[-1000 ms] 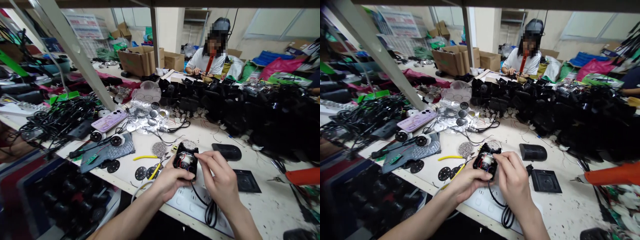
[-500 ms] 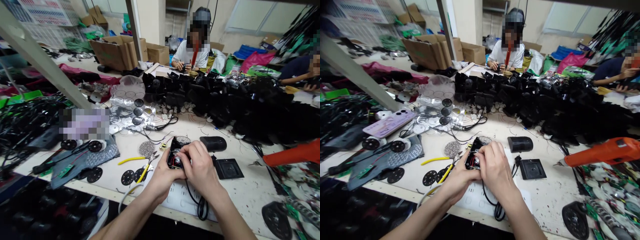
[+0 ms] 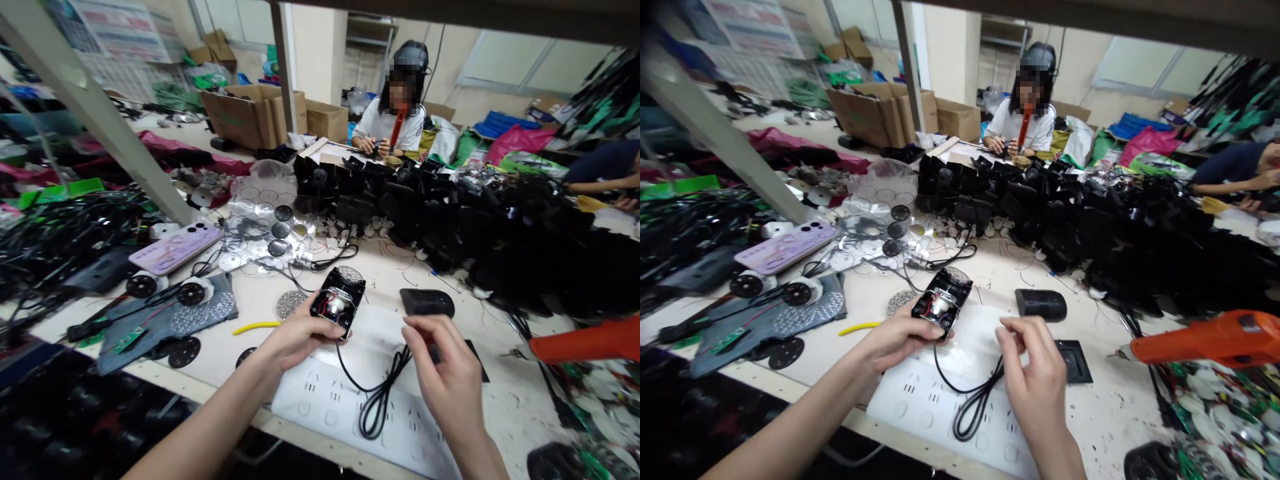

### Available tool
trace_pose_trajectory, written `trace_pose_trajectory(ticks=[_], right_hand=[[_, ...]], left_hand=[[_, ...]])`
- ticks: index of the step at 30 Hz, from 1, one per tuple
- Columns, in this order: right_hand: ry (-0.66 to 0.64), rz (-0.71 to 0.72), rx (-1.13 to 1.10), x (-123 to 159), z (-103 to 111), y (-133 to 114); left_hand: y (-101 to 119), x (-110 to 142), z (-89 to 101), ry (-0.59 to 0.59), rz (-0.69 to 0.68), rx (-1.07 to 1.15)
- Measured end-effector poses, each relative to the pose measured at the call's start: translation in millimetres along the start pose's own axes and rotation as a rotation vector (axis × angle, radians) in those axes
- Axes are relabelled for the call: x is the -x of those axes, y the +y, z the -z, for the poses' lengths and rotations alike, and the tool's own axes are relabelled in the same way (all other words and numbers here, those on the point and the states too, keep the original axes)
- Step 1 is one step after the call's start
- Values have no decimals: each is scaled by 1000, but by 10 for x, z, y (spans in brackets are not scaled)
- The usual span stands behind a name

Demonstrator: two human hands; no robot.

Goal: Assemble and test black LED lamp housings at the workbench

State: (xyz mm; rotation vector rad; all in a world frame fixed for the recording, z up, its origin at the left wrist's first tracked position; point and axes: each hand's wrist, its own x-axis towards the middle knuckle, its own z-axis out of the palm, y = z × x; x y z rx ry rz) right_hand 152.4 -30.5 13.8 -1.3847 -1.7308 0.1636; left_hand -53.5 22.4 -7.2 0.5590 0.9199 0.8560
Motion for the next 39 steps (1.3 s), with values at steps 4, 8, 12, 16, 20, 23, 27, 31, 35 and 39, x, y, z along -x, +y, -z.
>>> trace_pose_trajectory(ticks=[4,8,12,16,20,23,27,31,35,39], right_hand=[[-48,41,31,327,-7,236],[-116,200,84,572,-169,467],[-164,255,218,642,-334,608],[-311,354,330,602,-372,666],[-328,336,369,526,-409,672],[-256,344,406,477,-486,639],[-271,273,399,439,-531,557],[-306,261,374,429,-423,485],[-328,284,373,448,-305,441],[-355,204,379,462,-293,414]], left_hand=[[165,-150,87,-32,-45,-6],[314,-319,100,-93,-75,-4],[442,-458,136,-177,-33,-13],[518,-530,184,-229,46,-31],[569,-570,226,-225,111,-53],[608,-579,242,-211,131,-69],[646,-546,228,-189,133,-85],[676,-473,184,-169,125,-90],[712,-381,109,-138,109,-100],[696,-296,-18,-110,79,-102]])
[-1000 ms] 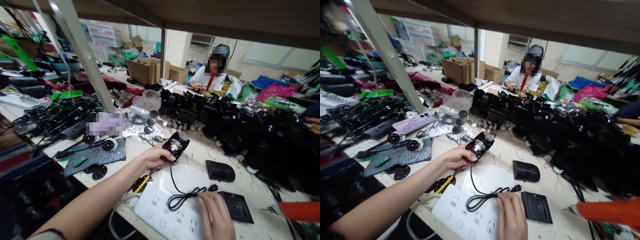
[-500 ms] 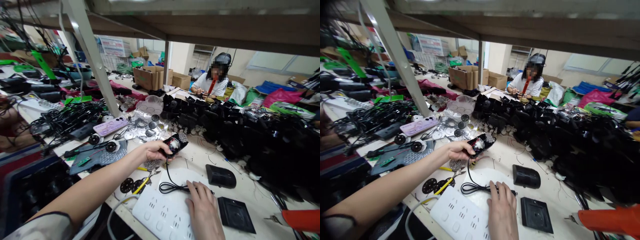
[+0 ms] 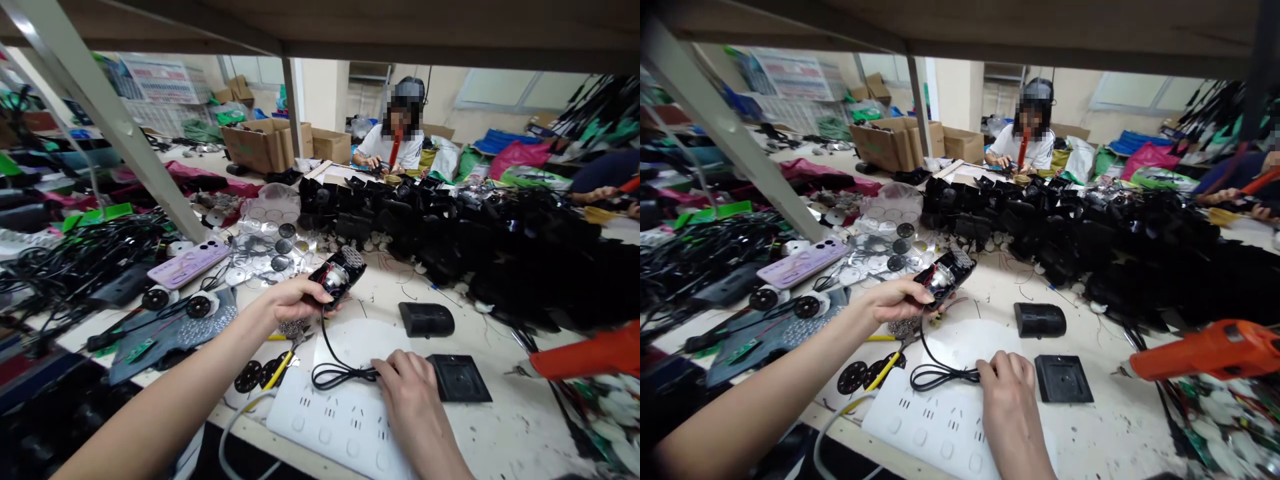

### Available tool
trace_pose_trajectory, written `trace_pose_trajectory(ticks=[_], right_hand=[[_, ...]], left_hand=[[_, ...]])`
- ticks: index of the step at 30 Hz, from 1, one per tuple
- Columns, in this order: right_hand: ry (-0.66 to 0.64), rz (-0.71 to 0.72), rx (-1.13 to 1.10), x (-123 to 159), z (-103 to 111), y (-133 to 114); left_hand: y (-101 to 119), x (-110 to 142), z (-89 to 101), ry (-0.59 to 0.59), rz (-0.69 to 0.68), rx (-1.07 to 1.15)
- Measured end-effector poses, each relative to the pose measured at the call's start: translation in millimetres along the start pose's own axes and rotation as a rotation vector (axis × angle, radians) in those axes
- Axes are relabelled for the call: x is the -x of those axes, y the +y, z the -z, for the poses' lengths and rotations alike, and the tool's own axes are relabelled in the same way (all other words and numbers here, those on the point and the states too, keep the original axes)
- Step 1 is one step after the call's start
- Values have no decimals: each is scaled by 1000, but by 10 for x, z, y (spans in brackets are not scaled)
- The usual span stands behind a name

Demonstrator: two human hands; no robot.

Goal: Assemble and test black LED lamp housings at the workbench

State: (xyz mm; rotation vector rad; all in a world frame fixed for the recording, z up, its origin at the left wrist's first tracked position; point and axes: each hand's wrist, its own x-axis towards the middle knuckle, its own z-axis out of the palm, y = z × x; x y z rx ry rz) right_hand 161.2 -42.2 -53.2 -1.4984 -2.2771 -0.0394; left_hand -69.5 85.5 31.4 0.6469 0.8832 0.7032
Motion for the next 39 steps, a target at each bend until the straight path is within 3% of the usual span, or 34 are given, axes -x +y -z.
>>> trace_pose_trajectory(ticks=[4,8,11,15,19,23,26,33,39], right_hand=[[-81,-49,-151,-95,114,-103],[85,-150,-455,-269,294,-319],[209,-218,-499,-330,310,-476],[183,-246,-476,-307,261,-566],[115,-293,-386,-326,340,-292],[217,-612,-160,-377,472,307],[178,-768,-39,-421,446,615],[-52,-853,34,-579,279,636],[-118,-853,42,-601,268,652]], left_hand=[[-157,35,-197,52,-87,25],[-423,66,-421,140,-183,104],[-584,100,-543,250,-234,193],[-681,138,-571,369,-246,215],[-719,203,-503,396,-239,164],[-781,317,-433,403,-149,115],[-815,373,-420,383,-85,133],[-673,343,-479,304,-64,238],[-625,358,-506,243,-82,251]])
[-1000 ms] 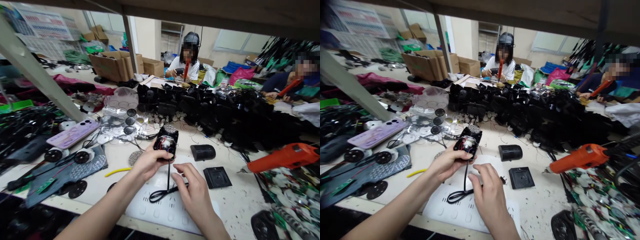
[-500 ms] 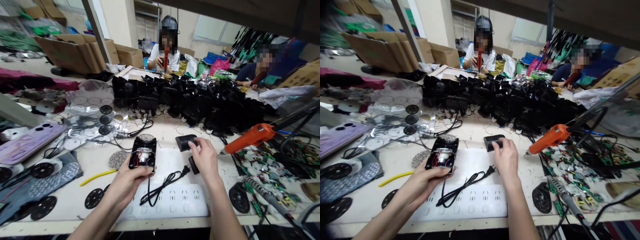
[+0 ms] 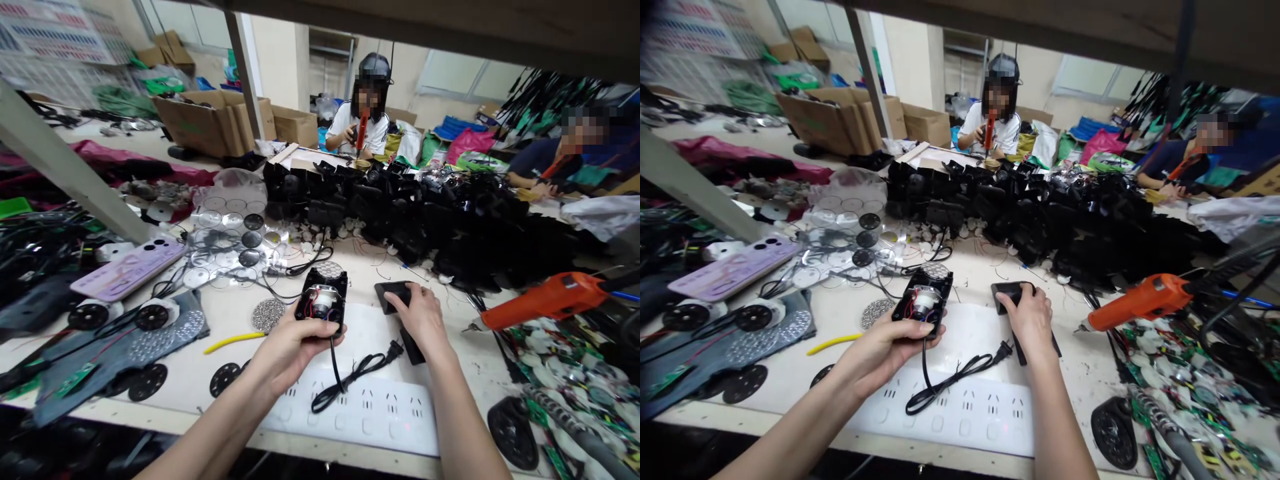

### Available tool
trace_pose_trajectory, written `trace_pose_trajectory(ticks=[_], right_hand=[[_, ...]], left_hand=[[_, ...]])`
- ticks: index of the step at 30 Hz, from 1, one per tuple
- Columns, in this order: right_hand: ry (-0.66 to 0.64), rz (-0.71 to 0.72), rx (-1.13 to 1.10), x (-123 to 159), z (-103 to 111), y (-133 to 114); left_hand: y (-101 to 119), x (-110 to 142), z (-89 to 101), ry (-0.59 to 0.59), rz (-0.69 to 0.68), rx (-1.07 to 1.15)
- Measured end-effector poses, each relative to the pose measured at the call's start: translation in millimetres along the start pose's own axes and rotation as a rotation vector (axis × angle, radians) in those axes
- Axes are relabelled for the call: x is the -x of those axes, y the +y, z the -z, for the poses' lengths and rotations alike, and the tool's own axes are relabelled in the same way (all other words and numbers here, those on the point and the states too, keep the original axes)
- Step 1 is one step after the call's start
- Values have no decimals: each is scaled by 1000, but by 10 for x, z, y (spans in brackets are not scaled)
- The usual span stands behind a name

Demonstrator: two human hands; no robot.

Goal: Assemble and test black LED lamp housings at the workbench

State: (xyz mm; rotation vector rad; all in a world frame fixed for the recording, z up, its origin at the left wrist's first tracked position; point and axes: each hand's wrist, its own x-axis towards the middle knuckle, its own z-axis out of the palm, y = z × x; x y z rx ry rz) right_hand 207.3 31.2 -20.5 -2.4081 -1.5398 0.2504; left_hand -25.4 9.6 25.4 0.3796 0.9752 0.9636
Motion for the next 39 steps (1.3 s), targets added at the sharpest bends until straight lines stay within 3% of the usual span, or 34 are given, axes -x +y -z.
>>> trace_pose_trajectory(ticks=[14,26,31,35,39], right_hand=[[49,52,5,-63,-182,131],[26,17,-10,-52,-146,86],[47,-2,-42,-70,-162,54],[95,-13,-67,-112,1,9],[207,70,-226,-91,361,-84]], left_hand=[[101,-85,7,-51,-1,-20],[189,-106,-3,-68,45,103],[246,-102,-12,-127,61,139],[259,-122,1,-153,130,162],[248,-144,-5,-132,195,159]])
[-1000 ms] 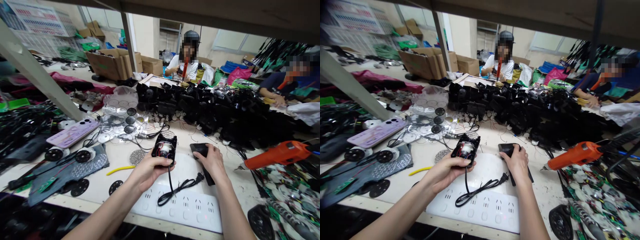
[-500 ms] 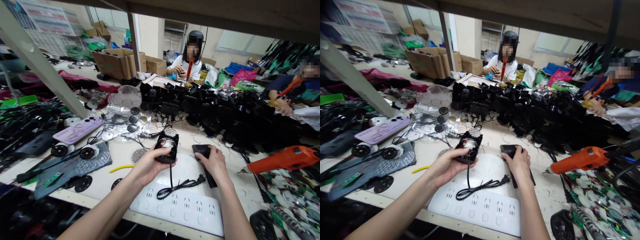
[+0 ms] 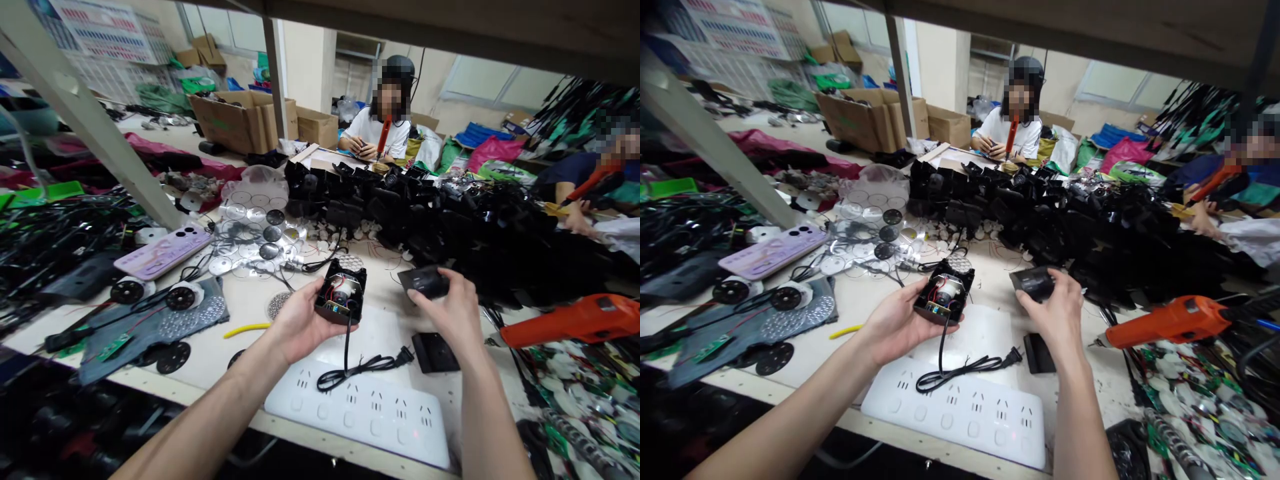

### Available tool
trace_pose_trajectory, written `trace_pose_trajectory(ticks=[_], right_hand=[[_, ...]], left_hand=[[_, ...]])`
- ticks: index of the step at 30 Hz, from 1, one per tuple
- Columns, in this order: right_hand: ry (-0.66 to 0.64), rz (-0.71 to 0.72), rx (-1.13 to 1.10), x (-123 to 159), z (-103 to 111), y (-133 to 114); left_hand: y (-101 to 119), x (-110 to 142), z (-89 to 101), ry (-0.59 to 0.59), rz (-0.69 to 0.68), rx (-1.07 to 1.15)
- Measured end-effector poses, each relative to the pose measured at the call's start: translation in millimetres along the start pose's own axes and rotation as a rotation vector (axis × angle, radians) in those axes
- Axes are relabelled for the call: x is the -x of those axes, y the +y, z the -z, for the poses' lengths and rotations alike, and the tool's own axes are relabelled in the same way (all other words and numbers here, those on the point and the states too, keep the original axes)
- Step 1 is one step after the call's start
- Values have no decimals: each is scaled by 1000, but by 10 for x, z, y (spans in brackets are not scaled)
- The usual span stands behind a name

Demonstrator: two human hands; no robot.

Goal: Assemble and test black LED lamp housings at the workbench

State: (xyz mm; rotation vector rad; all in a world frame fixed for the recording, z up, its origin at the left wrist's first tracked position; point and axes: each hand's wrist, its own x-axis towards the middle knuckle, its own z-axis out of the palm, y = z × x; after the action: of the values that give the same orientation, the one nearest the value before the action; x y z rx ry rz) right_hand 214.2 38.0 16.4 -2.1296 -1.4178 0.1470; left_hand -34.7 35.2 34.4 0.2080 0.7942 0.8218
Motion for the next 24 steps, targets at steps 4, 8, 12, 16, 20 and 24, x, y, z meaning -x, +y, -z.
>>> trace_pose_trajectory(ticks=[4,8,12,16,20,24], right_hand=[[-200,252,-513,48,250,-327],[-435,486,-635,85,242,-659],[-402,514,-575,44,174,-749],[-206,411,-441,33,119,-499],[-64,215,-96,120,-70,-9],[-195,135,-12,243,-224,301]], left_hand=[[-22,0,-26,-6,26,-11],[-24,26,-53,-13,17,7],[3,59,-57,-34,-2,20],[9,78,-21,-52,-18,35],[-45,89,21,-13,-88,59],[-88,108,-3,31,-176,99]])
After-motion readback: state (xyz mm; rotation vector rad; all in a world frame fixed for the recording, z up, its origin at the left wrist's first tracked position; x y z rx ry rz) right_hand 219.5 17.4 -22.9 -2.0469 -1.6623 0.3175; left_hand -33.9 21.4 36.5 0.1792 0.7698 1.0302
